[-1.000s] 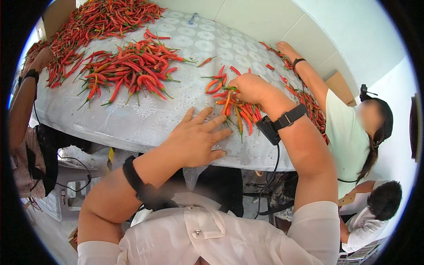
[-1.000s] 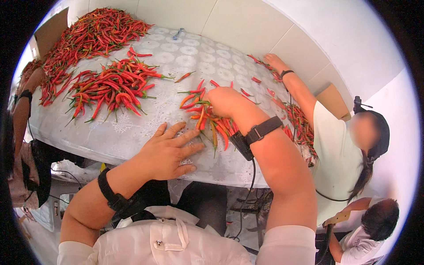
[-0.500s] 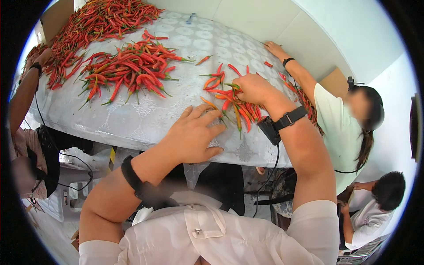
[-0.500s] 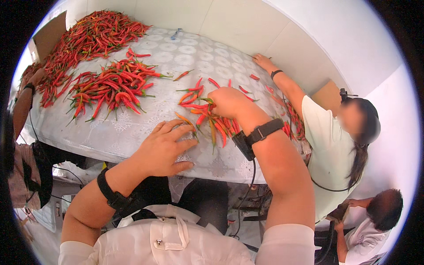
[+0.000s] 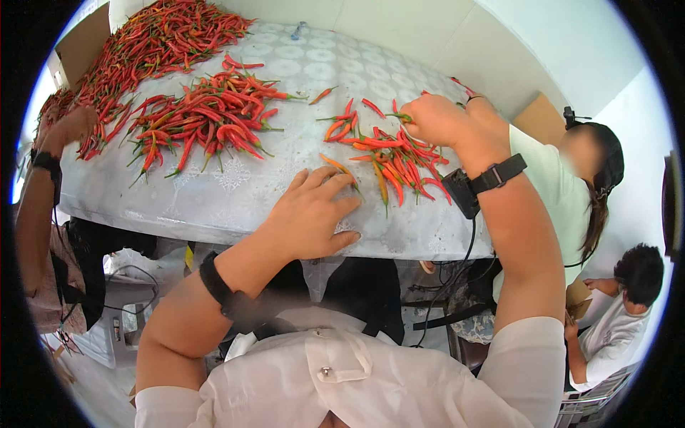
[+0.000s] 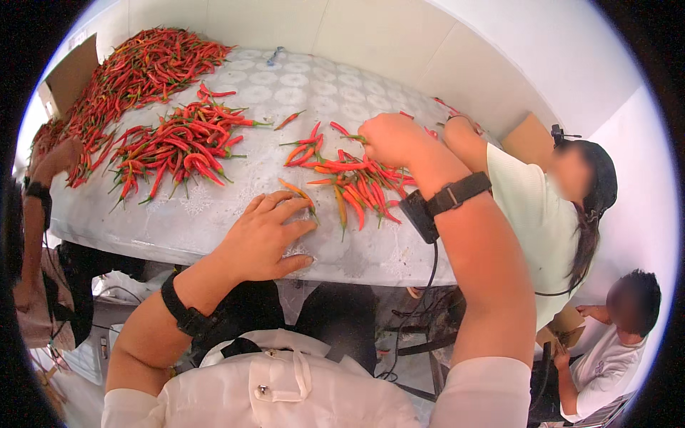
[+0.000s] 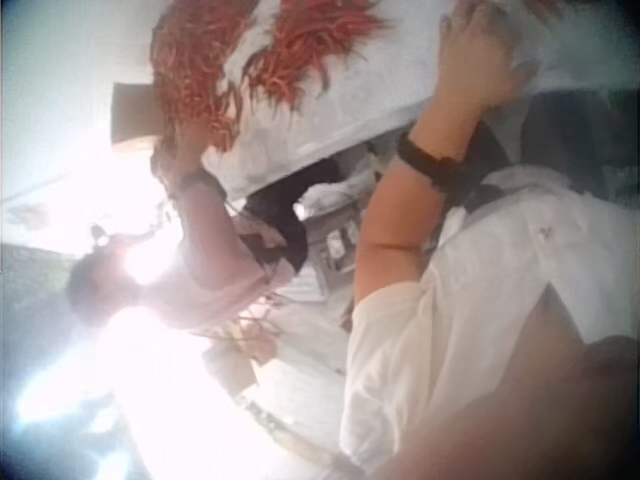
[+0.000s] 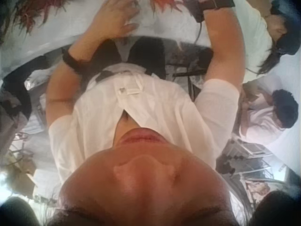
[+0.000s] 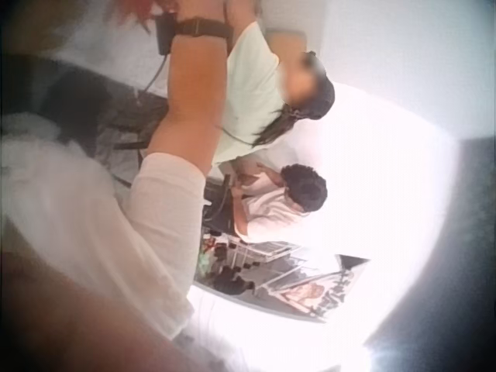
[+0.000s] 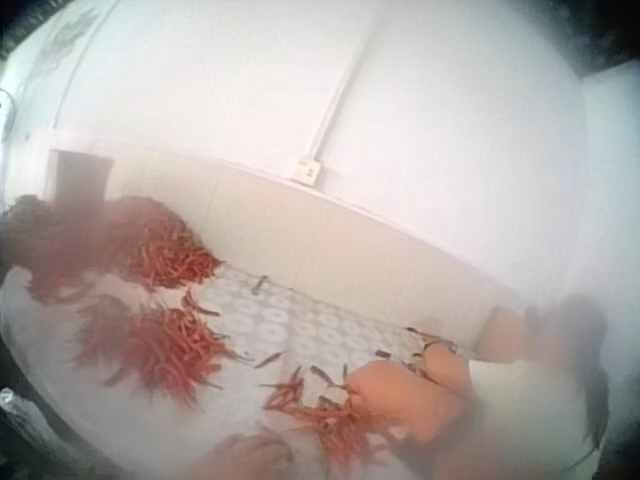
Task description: The person sorts red chili peppers on a table, picking them up one by one and placing them into piles. The person also removes stems from some peppers and discards them.
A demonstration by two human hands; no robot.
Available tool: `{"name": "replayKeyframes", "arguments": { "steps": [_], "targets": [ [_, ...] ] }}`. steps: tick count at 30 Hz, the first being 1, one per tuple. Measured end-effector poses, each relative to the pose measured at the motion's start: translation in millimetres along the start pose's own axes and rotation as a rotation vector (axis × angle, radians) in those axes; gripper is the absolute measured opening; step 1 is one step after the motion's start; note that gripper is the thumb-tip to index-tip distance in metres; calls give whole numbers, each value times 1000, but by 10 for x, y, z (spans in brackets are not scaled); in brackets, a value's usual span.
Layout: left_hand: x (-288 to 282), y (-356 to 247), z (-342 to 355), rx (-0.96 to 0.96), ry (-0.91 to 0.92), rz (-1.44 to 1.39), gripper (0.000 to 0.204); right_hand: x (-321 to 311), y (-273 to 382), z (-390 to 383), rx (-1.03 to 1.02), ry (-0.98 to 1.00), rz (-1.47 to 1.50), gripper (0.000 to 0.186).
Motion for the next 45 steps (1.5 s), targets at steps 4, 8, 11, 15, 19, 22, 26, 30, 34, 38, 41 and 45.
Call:
{"name": "replayKeyframes", "arguments": {
  "steps": [4,8,11,15,19,22,26,30,34,38,41,45],
  "targets": [
    [-10,15,-4,1,-17,-9,47,-60,4,1,18,35,65,14],
    [-19,12,-13,12,-27,-8,47,148,178,144,-29,40,138,17],
    [-11,24,1,11,-28,-10,47,285,290,344,-10,92,143,20],
    [11,34,-11,-5,-20,-11,47,347,348,481,22,202,76,25],
    [8,39,2,-11,2,-30,47,100,211,471,25,194,83,23],
    [17,38,-1,-15,-2,-17,47,-201,257,588,4,209,112,19],
    [19,41,-1,-23,7,-26,48,-1254,624,646,-225,-196,351,28],
    [-6,22,5,-17,11,-17,48,-1855,537,415,-245,-659,365,41],
    [-9,15,21,14,2,-16,48,-1548,278,21,-214,-564,345,41],
    [-3,10,27,19,32,-3,46,-821,-111,-407,-130,-401,367,38],
    [-18,-13,68,63,33,-14,45,-322,-300,-961,64,-317,433,30],
    [-39,43,96,87,59,-47,46,648,-556,-1197,51,-249,453,33]
  ]
}}
Point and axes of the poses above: each hand's wrist, its own z-axis towards the middle knuckle, its own x-axis out of the palm, y = z × x, the point moved 10 cm from there along z, towards the middle knuckle, and after that the axes turned 12 degrees about y, right-handed, at the moved point
